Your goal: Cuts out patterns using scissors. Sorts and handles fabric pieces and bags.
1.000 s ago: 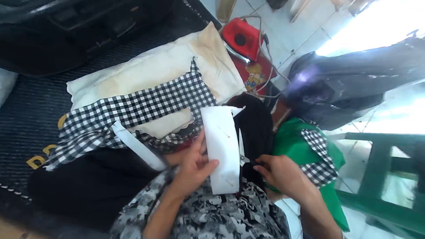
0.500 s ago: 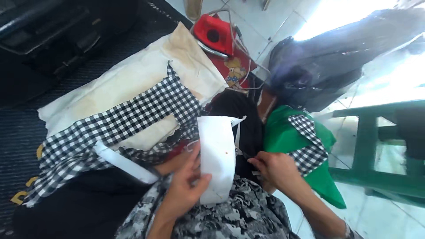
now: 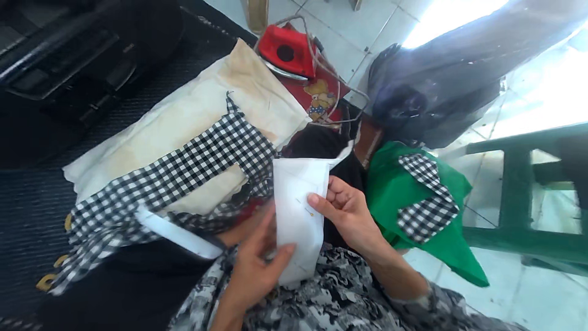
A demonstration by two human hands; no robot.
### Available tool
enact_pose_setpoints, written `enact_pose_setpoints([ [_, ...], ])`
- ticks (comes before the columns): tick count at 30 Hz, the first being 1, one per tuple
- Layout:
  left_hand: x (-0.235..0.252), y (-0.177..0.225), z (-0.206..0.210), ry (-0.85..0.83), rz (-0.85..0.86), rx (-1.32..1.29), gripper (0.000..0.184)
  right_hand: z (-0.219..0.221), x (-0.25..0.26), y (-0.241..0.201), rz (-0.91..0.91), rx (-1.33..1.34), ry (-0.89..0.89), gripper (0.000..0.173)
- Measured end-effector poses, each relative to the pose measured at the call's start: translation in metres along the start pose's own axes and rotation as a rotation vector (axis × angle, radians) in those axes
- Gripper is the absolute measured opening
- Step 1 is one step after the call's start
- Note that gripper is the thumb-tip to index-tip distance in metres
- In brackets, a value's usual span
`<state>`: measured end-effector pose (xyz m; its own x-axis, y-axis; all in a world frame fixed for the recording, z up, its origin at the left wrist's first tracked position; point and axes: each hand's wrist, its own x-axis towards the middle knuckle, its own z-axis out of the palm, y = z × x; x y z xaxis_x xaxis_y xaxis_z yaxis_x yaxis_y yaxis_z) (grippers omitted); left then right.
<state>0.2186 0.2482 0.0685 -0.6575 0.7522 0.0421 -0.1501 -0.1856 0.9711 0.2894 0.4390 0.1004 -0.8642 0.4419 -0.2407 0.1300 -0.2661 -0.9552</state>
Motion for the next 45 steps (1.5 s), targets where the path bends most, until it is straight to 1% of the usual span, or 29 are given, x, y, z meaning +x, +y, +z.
enact_pose_setpoints([
  [3,0.010,0.003,0.003,0.102,0.059,-0.030,0.060,0.002,-0.001,-0.001,-0.103,-0.072,-0.038,0.024],
  [6,0.022,0.008,0.006,0.221,0.100,-0.043,0.045,0.004,-0.001,-0.001,-0.173,-0.139,-0.105,0.024],
  [9,0.029,0.013,0.007,0.318,0.131,0.019,0.041,0.007,0.000,0.000,-0.238,-0.200,-0.127,0.019],
  [10,0.030,0.014,0.008,0.335,0.147,0.031,0.042,0.008,0.000,0.000,-0.248,-0.213,-0.116,0.020],
  [12,0.030,0.014,0.008,0.352,0.185,0.058,0.040,0.011,-0.001,-0.001,-0.248,-0.216,-0.093,0.031],
  [14,0.028,0.013,0.008,0.368,0.201,0.089,0.034,0.013,-0.001,0.000,-0.234,-0.204,-0.078,0.043],
  [17,0.025,0.011,0.006,0.371,0.196,0.131,0.024,0.016,-0.003,0.002,-0.220,-0.183,-0.084,0.052],
  [21,0.024,0.009,0.002,0.385,0.196,0.185,0.017,0.016,-0.003,0.002,-0.255,-0.231,-0.073,0.044],
  [24,0.023,0.009,-0.003,0.409,0.195,0.202,0.014,0.014,-0.002,0.001,-0.300,-0.288,-0.012,0.036],
  [28,0.022,0.009,-0.007,0.445,0.210,0.229,0.015,0.016,-0.002,0.001,-0.297,-0.287,0.025,0.033],
  [31,0.022,0.009,-0.007,0.463,0.207,0.227,0.016,0.021,-0.002,-0.001,-0.265,-0.225,0.038,0.033],
  [32,0.022,0.010,-0.006,0.461,0.201,0.216,0.019,0.022,-0.001,-0.002,-0.250,-0.203,0.043,0.034],
  [36,0.024,0.016,-0.003,0.445,0.175,0.166,0.045,0.026,0.002,-0.006,-0.213,-0.150,0.026,0.036],
  [38,0.025,0.019,-0.002,0.451,0.167,0.169,0.053,0.029,0.005,-0.007,-0.200,-0.098,0.013,0.034],
  [40,0.025,0.022,-0.001,0.456,0.170,0.174,0.050,0.031,0.008,-0.007,-0.178,-0.020,0.012,0.028],
  [43,0.025,0.025,0.001,0.466,0.181,0.190,0.033,0.035,0.011,-0.005,-0.168,0.067,0.015,0.020],
  [45,0.026,0.026,0.002,0.469,0.187,0.201,0.025,0.037,0.012,-0.003,-0.181,0.079,0.022,0.017],
])
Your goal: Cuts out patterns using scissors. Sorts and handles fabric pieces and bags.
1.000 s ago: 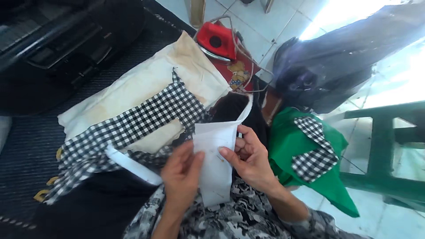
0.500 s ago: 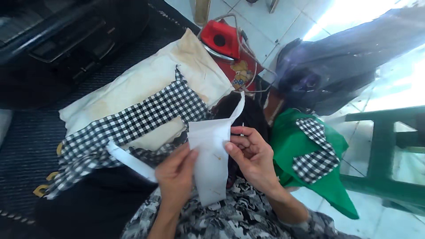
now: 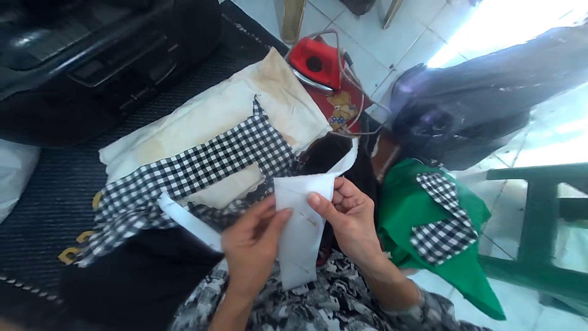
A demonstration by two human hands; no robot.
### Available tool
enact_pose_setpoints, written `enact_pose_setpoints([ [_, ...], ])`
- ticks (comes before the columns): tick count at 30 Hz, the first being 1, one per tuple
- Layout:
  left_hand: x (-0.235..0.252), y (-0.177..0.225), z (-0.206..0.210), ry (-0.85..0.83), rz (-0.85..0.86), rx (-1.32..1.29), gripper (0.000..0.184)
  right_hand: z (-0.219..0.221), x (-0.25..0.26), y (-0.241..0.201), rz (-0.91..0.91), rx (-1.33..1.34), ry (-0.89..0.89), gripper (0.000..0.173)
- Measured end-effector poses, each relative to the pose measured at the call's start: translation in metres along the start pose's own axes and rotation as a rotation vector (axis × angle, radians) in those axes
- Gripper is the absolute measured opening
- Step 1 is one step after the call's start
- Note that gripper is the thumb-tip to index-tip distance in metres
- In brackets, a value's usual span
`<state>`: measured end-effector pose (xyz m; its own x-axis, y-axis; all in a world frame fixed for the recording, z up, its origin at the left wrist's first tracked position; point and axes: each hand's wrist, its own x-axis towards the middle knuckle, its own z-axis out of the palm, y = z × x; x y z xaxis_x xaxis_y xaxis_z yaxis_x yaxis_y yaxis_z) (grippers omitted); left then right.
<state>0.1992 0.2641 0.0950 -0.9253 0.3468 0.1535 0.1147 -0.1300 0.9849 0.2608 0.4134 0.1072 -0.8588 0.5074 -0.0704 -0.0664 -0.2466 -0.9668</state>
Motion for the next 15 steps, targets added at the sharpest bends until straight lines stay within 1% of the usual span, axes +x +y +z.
enact_pose_setpoints([
  [2,0.0005,0.0006,0.0000,0.006,-0.001,0.011,0.022,0.0010,0.0005,0.0012,-0.026,-0.009,0.008,0.016],
  [5,0.0018,0.0008,-0.0010,-0.011,-0.029,-0.013,0.023,0.0015,0.0009,0.0011,-0.052,-0.027,0.021,0.014],
  [7,0.0024,0.0000,-0.0023,-0.047,-0.062,-0.050,0.022,0.0023,0.0009,0.0002,-0.061,-0.038,0.027,0.012],
  [12,0.0021,-0.0002,-0.0067,-0.221,-0.178,-0.059,0.013,0.0039,0.0014,-0.0004,-0.069,-0.091,0.014,0.012],
  [15,0.0031,-0.0009,-0.0059,-0.210,-0.219,-0.019,0.016,0.0052,0.0028,-0.0016,-0.054,-0.124,0.008,0.011],
])
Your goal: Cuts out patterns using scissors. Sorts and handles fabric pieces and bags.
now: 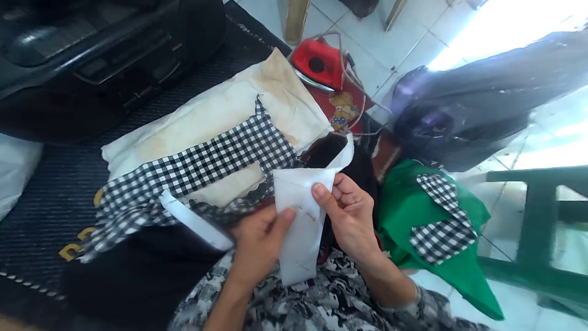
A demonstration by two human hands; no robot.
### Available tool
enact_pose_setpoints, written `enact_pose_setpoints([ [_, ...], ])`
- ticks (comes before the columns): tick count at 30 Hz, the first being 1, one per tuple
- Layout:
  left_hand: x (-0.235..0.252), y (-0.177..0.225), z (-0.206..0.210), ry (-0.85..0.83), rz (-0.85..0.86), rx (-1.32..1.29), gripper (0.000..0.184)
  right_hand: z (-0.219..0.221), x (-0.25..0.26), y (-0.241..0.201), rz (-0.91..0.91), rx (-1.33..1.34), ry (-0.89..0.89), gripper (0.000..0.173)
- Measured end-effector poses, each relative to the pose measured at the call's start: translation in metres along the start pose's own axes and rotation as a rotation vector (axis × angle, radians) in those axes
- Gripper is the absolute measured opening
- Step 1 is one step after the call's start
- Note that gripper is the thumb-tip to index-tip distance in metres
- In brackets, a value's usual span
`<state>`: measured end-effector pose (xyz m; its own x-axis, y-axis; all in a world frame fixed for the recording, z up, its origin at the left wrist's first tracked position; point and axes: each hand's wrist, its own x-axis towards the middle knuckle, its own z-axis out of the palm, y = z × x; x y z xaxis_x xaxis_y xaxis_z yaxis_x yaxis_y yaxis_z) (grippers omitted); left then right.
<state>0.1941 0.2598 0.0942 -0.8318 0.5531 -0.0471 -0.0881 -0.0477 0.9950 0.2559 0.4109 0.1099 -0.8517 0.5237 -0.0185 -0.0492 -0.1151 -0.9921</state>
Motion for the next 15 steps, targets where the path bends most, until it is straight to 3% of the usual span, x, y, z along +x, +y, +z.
enact_pose_setpoints([
  [7,0.0022,-0.0019,0.0002,0.154,-0.028,0.061,0.010,0.0019,0.0047,0.0009,0.025,-0.036,-0.048,0.011],
  [15,0.0014,-0.0009,-0.0045,0.179,-0.065,0.087,0.007,0.0079,0.0105,0.0051,0.032,-0.043,-0.042,0.006],
])
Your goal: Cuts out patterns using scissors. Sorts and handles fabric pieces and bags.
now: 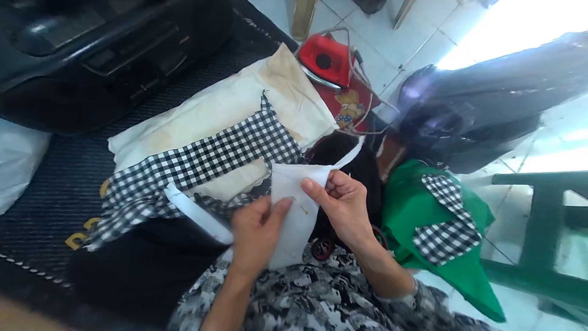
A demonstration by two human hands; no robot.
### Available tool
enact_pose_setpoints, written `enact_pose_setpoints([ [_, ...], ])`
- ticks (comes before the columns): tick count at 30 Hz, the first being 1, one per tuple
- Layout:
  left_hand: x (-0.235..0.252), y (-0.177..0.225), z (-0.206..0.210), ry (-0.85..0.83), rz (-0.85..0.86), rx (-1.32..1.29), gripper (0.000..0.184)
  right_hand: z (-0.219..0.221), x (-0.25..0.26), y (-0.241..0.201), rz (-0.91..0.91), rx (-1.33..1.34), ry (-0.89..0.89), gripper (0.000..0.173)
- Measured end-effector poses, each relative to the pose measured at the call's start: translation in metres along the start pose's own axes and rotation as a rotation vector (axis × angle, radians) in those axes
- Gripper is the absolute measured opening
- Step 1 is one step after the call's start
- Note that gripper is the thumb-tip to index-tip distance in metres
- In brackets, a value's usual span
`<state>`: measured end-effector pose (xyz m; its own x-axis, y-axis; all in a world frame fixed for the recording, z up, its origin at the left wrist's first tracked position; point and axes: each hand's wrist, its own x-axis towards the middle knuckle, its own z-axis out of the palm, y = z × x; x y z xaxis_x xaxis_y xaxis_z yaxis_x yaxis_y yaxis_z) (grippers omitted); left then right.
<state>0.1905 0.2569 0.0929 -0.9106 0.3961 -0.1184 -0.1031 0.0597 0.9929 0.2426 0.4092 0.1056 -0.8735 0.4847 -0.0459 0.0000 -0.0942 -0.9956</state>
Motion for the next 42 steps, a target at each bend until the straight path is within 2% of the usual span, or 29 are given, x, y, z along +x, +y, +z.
enact_pose_setpoints([
  [7,0.000,-0.002,-0.002,-0.015,0.004,-0.056,0.006,0.005,0.003,0.005,-0.022,-0.033,0.045,0.003],
  [15,-0.006,-0.015,-0.023,-0.267,-0.021,-0.253,0.021,0.004,0.010,-0.001,0.008,-0.078,0.040,0.010],
  [25,-0.008,-0.008,-0.017,-0.024,-0.103,-0.123,0.014,0.006,0.015,0.001,0.056,-0.100,-0.063,0.012],
  [32,-0.010,-0.011,-0.018,-0.040,-0.093,-0.150,0.013,0.012,0.015,0.007,0.035,-0.069,-0.052,0.008],
  [37,-0.007,-0.012,-0.024,-0.148,-0.090,-0.256,0.032,0.014,0.020,0.010,0.010,-0.061,-0.044,0.009],
  [40,-0.003,-0.010,-0.027,-0.241,-0.057,-0.239,0.066,0.015,0.023,0.010,0.023,-0.058,-0.050,0.011],
  [42,-0.003,-0.007,-0.028,-0.245,-0.036,-0.221,0.078,0.016,0.025,0.009,0.063,-0.075,-0.070,0.012],
])
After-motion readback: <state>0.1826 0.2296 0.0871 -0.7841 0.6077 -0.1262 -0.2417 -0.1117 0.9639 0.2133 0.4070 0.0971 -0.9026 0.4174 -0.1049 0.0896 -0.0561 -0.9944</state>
